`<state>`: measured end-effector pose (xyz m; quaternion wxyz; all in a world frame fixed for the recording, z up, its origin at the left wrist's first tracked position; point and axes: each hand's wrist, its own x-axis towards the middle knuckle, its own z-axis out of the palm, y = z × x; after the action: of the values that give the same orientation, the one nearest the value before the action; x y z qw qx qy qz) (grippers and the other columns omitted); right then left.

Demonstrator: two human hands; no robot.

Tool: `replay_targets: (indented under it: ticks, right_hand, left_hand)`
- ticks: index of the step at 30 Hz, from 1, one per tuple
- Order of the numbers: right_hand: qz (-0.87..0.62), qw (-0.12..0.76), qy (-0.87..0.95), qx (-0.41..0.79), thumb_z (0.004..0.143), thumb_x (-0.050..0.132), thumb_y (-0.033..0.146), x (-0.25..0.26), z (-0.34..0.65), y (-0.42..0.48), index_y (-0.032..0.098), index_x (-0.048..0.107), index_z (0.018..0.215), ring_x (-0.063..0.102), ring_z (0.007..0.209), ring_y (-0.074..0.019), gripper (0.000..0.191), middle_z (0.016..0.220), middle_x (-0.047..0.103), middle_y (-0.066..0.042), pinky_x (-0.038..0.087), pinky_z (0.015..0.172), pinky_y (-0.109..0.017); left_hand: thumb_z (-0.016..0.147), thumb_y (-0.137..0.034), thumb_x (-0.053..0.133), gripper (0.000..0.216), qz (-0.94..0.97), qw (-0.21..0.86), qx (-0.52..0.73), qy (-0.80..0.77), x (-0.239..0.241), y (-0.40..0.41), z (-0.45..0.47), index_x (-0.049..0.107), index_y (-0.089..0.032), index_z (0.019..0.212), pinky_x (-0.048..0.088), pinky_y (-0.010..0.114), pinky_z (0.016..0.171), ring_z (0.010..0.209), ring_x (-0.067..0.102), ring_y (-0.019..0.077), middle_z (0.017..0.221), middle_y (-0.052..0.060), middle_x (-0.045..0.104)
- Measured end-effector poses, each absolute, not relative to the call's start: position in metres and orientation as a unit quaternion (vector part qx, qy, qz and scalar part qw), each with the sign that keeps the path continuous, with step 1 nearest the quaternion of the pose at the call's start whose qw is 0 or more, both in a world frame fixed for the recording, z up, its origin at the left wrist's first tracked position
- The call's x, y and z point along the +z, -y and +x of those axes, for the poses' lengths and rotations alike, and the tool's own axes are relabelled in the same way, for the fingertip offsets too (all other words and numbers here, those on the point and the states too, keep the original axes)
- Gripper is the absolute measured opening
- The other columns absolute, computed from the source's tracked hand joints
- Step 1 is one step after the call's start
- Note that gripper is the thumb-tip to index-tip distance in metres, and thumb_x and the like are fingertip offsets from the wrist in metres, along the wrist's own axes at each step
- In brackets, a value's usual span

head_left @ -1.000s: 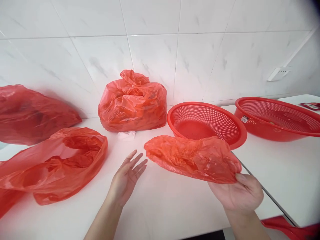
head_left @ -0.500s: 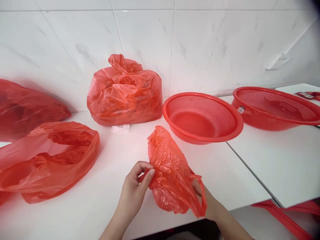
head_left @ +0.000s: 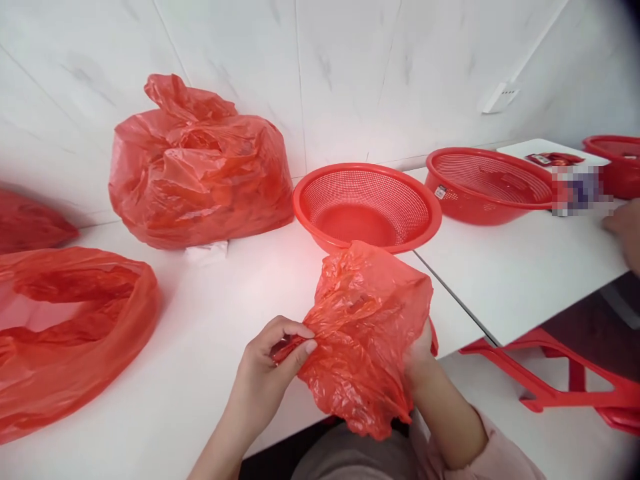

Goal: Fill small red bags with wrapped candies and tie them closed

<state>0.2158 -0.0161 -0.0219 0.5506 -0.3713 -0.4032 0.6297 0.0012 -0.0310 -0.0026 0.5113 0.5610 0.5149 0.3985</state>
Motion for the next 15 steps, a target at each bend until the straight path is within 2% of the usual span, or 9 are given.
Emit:
replay_targets:
  ticks: [3,8,12,15]
  right_hand:
    - [-0.254,0.608,0.251,0.709,0.086,0.023,0.077,-0.017,0.221,0.017,0.032,0.068,0.108,0.062,0.107,-0.0308,0.067,0.118,0.067,-0.006,0.052,0.087,-0.049]
    - [-0.227,0.671,0.174,0.684,0.085,0.037,0.075,-0.012,0.234,0.018,0.027,0.067,0.11,0.057,0.119,-0.0302,0.062,0.122,0.066,-0.008,0.047,0.097,-0.047]
    - [-0.254,0.67,0.16,0.679,0.08,0.039,0.08,-0.013,0.251,0.027,0.025,0.069,0.104,0.058,0.117,-0.031,0.067,0.111,0.07,-0.01,0.047,0.095,-0.047]
    - [-0.245,0.683,0.145,0.673,0.08,0.039,0.08,-0.015,0.266,0.035,0.026,0.068,0.105,0.064,0.102,-0.0285,0.066,0.102,0.072,-0.008,0.05,0.085,-0.043]
  left_hand:
    - [0.078,-0.04,0.072,0.017,0.52,0.523,0.436,-0.516,-0.004,0.032,-0.001,0.068,-0.024,0.079,0.04,0.021,0.055,0.063,0.05,0.0126,0.073,0.0,0.059]
    - [0.07,-0.044,0.078,0.025,0.487,0.518,0.458,-0.534,-0.012,0.035,-0.01,0.069,-0.021,0.078,0.043,0.02,0.057,0.067,0.052,0.0141,0.074,0.001,0.059]
    - [0.062,-0.049,0.082,0.039,0.442,0.532,0.443,-0.571,-0.017,0.034,-0.018,0.067,-0.019,0.081,0.047,0.022,0.058,0.068,0.056,0.017,0.073,0.002,0.065]
    - [0.057,-0.054,0.083,0.045,0.425,0.558,0.427,-0.571,-0.015,0.03,-0.02,0.063,-0.018,0.075,0.045,0.022,0.051,0.058,0.054,0.016,0.063,0.001,0.063]
